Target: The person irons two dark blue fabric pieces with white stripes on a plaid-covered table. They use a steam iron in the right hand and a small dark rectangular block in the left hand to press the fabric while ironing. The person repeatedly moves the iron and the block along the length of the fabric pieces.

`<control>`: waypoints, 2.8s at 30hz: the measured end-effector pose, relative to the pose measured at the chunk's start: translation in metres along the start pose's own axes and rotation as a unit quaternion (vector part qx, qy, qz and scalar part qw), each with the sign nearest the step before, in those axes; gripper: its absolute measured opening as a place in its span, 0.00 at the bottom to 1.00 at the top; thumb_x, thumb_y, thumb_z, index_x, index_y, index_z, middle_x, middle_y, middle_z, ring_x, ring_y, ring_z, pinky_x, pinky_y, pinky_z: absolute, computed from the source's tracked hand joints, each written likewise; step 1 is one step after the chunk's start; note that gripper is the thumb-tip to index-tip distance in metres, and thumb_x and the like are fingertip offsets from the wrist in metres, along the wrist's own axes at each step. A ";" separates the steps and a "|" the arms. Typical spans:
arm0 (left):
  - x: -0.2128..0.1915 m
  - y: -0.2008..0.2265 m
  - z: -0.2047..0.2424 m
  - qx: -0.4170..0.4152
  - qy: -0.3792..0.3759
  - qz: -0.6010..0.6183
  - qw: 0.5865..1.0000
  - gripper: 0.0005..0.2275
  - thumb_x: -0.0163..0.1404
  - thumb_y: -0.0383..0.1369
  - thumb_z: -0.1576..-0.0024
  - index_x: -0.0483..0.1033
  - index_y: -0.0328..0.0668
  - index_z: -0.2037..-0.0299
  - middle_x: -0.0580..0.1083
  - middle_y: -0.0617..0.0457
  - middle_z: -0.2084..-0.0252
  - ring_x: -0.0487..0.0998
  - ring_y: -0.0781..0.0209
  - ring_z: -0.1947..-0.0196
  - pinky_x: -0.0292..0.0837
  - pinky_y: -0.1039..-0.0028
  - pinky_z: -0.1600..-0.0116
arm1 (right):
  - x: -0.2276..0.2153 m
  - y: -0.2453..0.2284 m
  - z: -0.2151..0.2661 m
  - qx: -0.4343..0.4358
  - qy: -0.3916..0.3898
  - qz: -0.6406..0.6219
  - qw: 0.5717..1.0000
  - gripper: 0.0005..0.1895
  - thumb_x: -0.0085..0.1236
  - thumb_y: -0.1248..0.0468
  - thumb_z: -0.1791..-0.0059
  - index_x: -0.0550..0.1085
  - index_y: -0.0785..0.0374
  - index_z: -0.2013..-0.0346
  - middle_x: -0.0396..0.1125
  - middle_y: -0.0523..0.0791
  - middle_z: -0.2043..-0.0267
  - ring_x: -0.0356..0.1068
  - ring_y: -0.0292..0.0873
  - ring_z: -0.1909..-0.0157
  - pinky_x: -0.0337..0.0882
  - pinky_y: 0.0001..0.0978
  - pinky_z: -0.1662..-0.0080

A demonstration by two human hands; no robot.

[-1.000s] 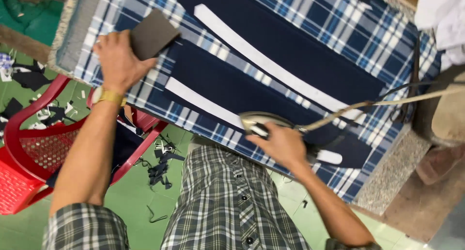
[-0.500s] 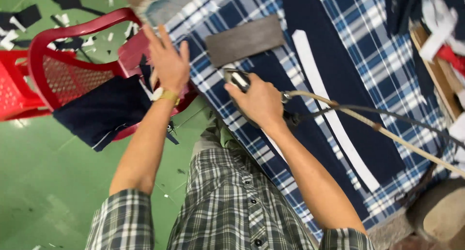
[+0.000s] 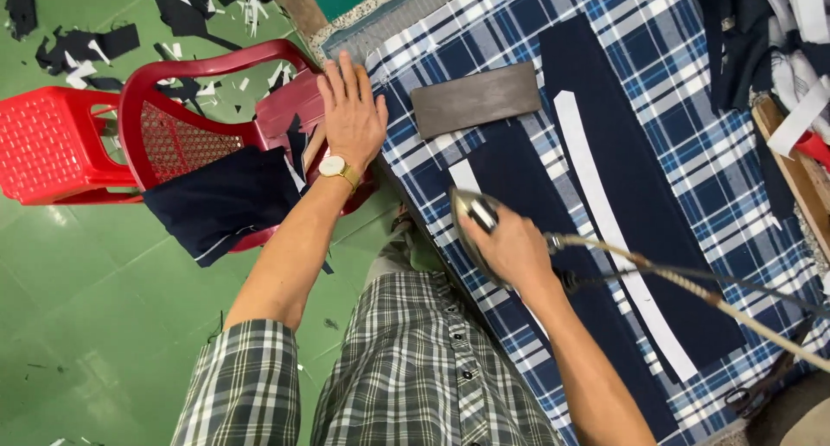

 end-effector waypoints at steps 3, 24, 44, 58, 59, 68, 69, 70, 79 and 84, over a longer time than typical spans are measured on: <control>0.001 0.008 -0.003 0.054 -0.009 -0.020 0.998 0.24 0.44 0.43 0.32 0.65 0.37 0.31 0.46 0.29 0.24 0.53 0.28 0.27 0.49 0.42 0.27 | 0.017 0.053 0.037 0.028 -0.001 0.007 1.000 0.28 0.47 0.42 0.47 0.73 0.63 0.48 0.70 0.46 0.79 0.65 0.40 0.85 0.68 0.32 0.80; 0.006 0.032 -0.007 0.275 -0.007 -0.074 0.959 0.20 0.37 0.30 0.36 0.67 0.21 0.38 0.64 0.21 0.35 0.70 0.26 0.41 0.72 0.49 0.44 | 0.132 0.453 0.285 0.420 0.083 -0.047 0.903 0.29 0.63 0.36 0.57 0.79 0.60 0.74 0.67 0.49 0.81 0.67 0.46 0.73 0.66 0.32 0.62; -0.034 0.014 -0.022 0.189 0.031 0.201 0.961 0.17 0.49 0.31 0.45 0.71 0.32 0.46 0.65 0.37 0.39 0.67 0.39 0.44 0.63 0.52 0.46 | 0.011 0.107 0.042 0.103 0.089 0.004 0.991 0.36 0.46 0.33 0.51 0.77 0.60 0.48 0.64 0.41 0.91 0.64 0.37 0.88 0.68 0.34 0.80; -0.038 0.022 -0.045 0.188 0.025 0.214 0.958 0.17 0.52 0.41 0.43 0.76 0.41 0.49 0.67 0.39 0.39 0.68 0.39 0.44 0.54 0.50 0.42 | -0.054 -0.046 -0.050 -0.070 0.166 -0.068 0.981 0.30 0.58 0.44 0.51 0.79 0.73 0.63 0.74 0.59 0.74 0.77 0.60 0.70 0.75 0.46 0.72; -0.052 0.030 -0.052 0.188 0.033 0.265 0.945 0.19 0.53 0.41 0.41 0.72 0.39 0.44 0.65 0.37 0.38 0.66 0.36 0.40 0.54 0.51 0.39 | -0.052 -0.045 -0.051 -0.080 0.152 -0.055 0.984 0.29 0.56 0.44 0.50 0.78 0.71 0.65 0.73 0.58 0.75 0.77 0.59 0.72 0.74 0.44 0.72; -0.060 0.137 -0.057 0.299 -0.044 0.287 0.909 0.45 0.69 0.54 0.55 0.63 0.30 0.35 0.66 0.36 0.46 0.68 0.37 0.49 0.61 0.53 0.47 | -0.026 0.030 0.017 0.025 0.051 -0.070 0.996 0.30 0.53 0.41 0.51 0.80 0.68 0.62 0.75 0.58 0.67 0.78 0.61 0.62 0.75 0.52 0.62; -0.057 0.139 -0.059 0.285 -0.037 0.266 0.920 0.45 0.72 0.49 0.57 0.63 0.32 0.35 0.66 0.38 0.48 0.69 0.38 0.52 0.63 0.53 0.50 | -0.016 0.046 0.032 0.058 0.020 -0.068 0.996 0.31 0.52 0.41 0.52 0.79 0.68 0.58 0.76 0.60 0.63 0.77 0.64 0.56 0.75 0.56 0.57; -0.053 0.141 -0.058 0.298 -0.041 0.267 0.915 0.45 0.72 0.49 0.57 0.63 0.32 0.35 0.66 0.38 0.48 0.69 0.38 0.52 0.63 0.53 0.50 | -0.011 0.068 0.043 0.067 0.022 -0.079 0.994 0.31 0.52 0.41 0.52 0.79 0.68 0.58 0.76 0.60 0.63 0.77 0.64 0.56 0.75 0.56 0.57; -0.118 0.208 0.026 0.481 -0.139 0.394 0.771 0.41 0.65 0.50 0.68 0.73 0.40 0.41 0.68 0.38 0.49 0.69 0.36 0.47 0.58 0.51 0.43 | 0.031 0.227 0.158 0.271 0.014 -0.096 0.958 0.27 0.55 0.37 0.55 0.82 0.53 0.57 0.79 0.51 0.63 0.78 0.58 0.53 0.75 0.48 0.51; -0.127 0.262 0.120 0.658 -0.212 0.326 0.645 0.39 0.62 0.45 0.58 0.66 0.45 0.32 0.66 0.46 0.43 0.64 0.47 0.44 0.55 0.58 0.37 | 0.047 0.273 0.187 0.310 0.036 -0.081 0.947 0.28 0.53 0.31 0.56 0.81 0.48 0.61 0.79 0.46 0.69 0.80 0.54 0.57 0.76 0.44 0.53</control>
Point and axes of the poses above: each hand's wrist, its own z-axis away from the middle knuckle, its own x-axis out of the palm, y = z × x, the point moved 7 cm from there along -z, towards the middle knuckle
